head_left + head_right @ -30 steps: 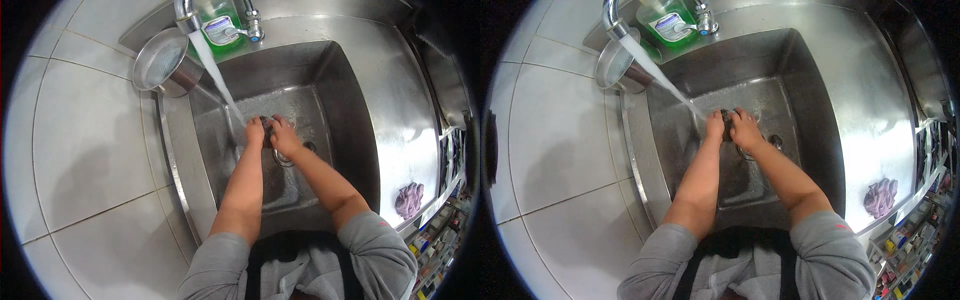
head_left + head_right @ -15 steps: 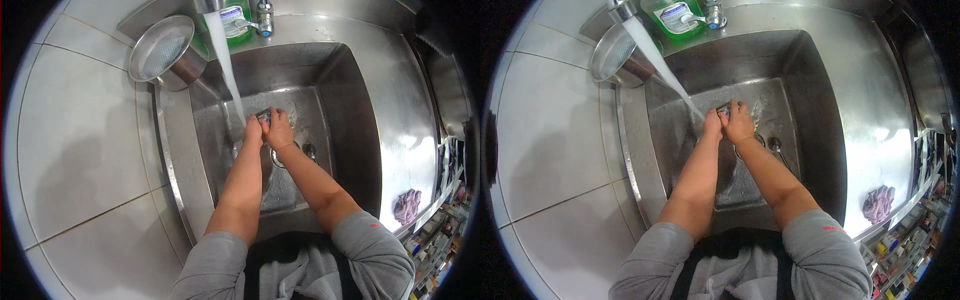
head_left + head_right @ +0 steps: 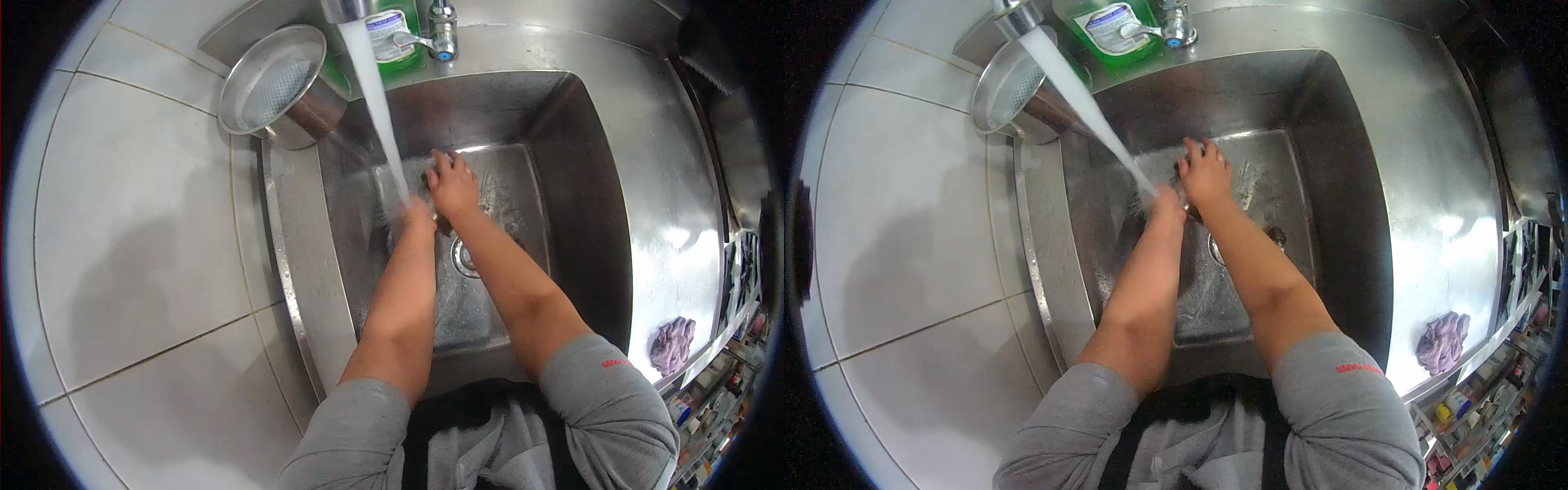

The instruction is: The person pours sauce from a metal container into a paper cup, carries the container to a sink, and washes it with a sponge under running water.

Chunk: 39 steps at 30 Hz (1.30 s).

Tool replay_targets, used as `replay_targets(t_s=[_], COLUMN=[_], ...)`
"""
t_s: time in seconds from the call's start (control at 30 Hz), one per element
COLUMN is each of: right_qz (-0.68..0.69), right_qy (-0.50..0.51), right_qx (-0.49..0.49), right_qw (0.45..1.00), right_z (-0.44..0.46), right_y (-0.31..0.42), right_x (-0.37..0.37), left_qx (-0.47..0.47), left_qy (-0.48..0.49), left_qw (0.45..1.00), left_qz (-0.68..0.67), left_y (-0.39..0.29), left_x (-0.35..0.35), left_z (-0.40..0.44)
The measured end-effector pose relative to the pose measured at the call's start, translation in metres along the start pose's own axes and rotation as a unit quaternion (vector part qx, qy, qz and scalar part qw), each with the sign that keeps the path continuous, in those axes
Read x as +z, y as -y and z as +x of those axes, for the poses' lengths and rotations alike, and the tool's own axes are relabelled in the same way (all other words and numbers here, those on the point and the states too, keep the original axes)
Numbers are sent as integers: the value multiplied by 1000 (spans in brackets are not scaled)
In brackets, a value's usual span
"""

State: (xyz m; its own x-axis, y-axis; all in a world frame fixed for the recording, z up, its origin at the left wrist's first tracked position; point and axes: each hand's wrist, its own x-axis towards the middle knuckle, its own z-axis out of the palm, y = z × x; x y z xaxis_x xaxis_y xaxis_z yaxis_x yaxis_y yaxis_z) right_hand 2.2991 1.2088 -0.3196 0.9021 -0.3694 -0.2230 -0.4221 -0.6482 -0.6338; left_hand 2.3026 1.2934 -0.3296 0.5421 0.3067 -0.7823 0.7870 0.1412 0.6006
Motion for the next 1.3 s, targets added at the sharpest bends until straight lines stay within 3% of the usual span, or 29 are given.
replay_targets(t_s=[0.07,0.13,0.23,0.3,0.37,0.4,0.47,0.63,0.7,0.73,0.8,0.83,0.9,0.93,0.97,1.0,1.13,1.2,1.23,1.27,1.3], right_qz=[-108,-99,-101,-117,-156,-152,-151,-131,-147,-143,-228,-223,-226,-230,-129,-26,-9,-123,-121,-123,-125], right_qy=[-115,-98,-57,-41,31,31,-13,-80,-4,-8,199,198,115,117,-22,-161,-188,55,50,99,149], right_qx=[-201,-168,-111,-104,-19,-18,-185,-234,-184,-184,-34,-35,-150,-152,-242,-325,-295,-107,-108,-51,5], right_qw=[967,976,987,987,987,988,971,960,972,972,952,954,956,954,961,932,937,985,986,986,981], right_z=[-36,-48,-45,-10,13,9,-8,-53,-28,-8,23,22,13,-5,-29,-41,-40,-3,12,24,28], right_y=[-21,-24,-15,2,12,11,4,-35,-12,1,18,18,10,-2,-21,-29,-32,-10,-7,-7,-3], right_x=[15,7,6,1,-1,-2,-7,3,-5,-9,-14,-15,-12,-8,-1,-1,-3,-13,-14,-12,-13], left_qx=[-44,72,34,23,37,39,23,3,11,59,107,102,97,59,21,-3,43,221,227,318,386], left_qy=[7,27,54,20,-16,-18,-8,34,69,38,5,-40,-89,-17,58,97,47,-1,0,-7,-15], left_qw=[999,994,997,998,991,990,999,998,995,997,994,992,987,998,996,995,998,964,963,872,725], left_qz=[11,-75,-33,-64,128,131,22,-44,-73,-19,38,68,97,19,-58,13,0,148,148,372,570], left_y=[-2,33,39,16,16,16,15,27,30,30,30,28,26,29,32,20,31,56,48,40,41], left_x=[2,11,2,4,0,0,3,9,14,14,13,15,13,13,14,10,19,23,21,14,9], left_z=[5,50,55,27,33,35,36,47,62,65,55,44,50,62,71,59,28,77,67,48,45])
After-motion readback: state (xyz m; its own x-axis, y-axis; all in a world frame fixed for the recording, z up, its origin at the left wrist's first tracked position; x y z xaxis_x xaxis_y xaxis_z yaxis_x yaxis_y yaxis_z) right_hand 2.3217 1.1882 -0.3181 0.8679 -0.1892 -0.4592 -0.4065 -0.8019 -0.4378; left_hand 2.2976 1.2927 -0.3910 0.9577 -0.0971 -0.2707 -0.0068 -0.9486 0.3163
